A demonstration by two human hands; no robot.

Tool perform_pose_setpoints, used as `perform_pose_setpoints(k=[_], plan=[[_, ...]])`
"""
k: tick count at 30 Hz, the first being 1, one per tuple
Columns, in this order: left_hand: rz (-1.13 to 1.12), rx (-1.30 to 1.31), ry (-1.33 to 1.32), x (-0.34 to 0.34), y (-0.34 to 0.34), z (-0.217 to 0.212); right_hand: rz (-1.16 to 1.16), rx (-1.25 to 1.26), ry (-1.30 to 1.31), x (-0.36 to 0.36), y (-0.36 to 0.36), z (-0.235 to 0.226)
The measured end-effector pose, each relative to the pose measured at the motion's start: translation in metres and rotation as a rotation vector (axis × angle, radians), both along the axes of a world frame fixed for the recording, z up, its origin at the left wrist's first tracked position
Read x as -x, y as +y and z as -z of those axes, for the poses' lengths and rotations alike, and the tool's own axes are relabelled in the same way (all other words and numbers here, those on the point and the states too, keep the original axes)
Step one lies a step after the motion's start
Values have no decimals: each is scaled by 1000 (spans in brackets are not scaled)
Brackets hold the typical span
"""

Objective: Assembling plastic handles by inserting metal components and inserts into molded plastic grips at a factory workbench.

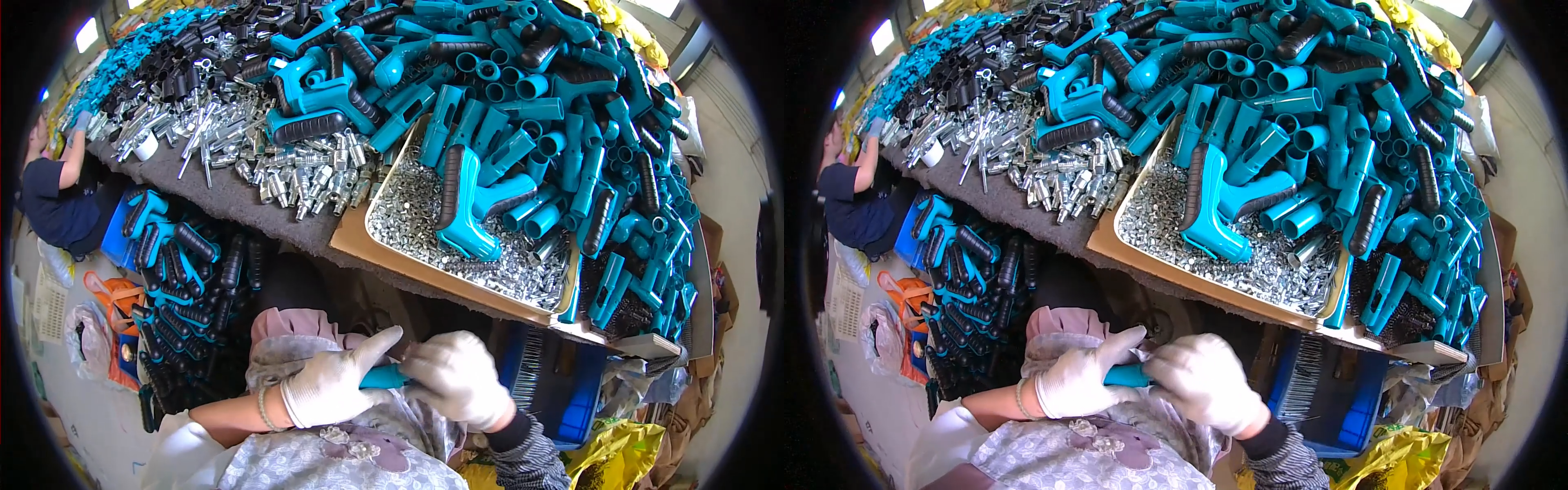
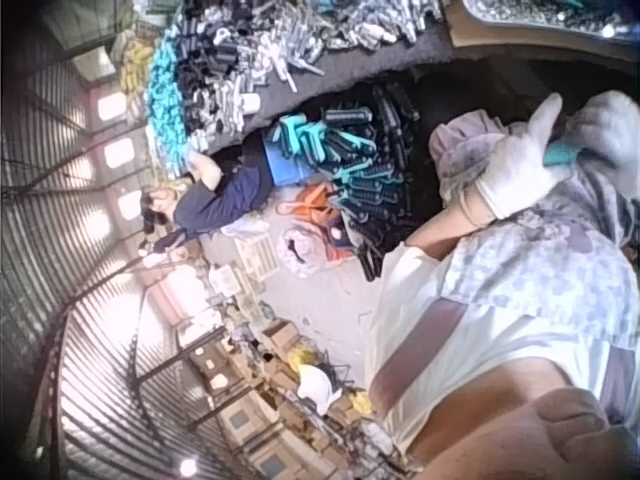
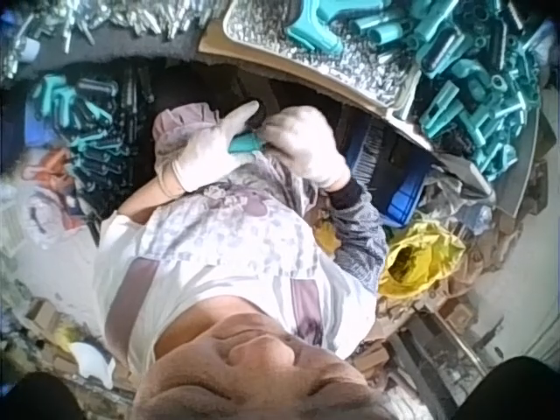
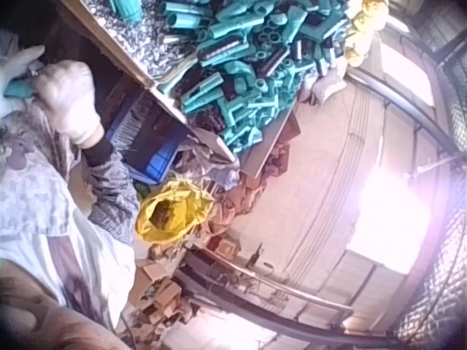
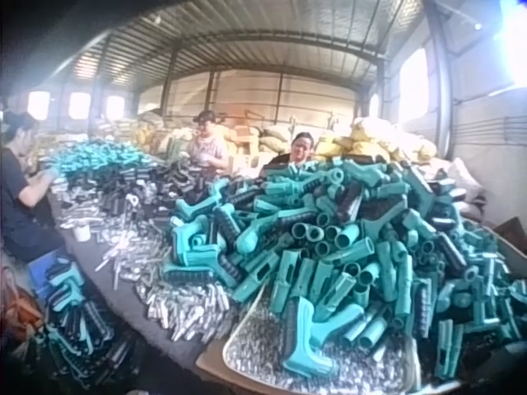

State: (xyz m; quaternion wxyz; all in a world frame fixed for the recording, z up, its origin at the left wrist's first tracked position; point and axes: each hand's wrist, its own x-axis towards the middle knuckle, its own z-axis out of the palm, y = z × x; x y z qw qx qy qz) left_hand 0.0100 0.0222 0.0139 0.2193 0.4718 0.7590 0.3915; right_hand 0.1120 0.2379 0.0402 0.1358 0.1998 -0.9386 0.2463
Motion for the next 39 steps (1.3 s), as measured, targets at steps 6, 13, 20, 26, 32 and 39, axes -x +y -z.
perform_pose_setpoints(k=[6, 13, 20, 26, 32, 39], plan=[[31, -174, 359, 5, 4, 3, 988, -335, 65, 5, 72, -31], [125, -180, 452, 3, 2, -6, 929, -338, -53, 25, 89, -27], [-30, -186, 119, 7, -7, 3, 937, -221, 285, 12, 85, -32], [-223, -317, -935, 12, -4, 2, 544, 624, 56, 0, -19, -16], [-274, -431, -1220, 9, -6, -4, 441, 638, 258, 26, -65, 19], [-274, -456, -1078, 13, -21, 7, 566, 1306, -42, 33, -89, 28]])
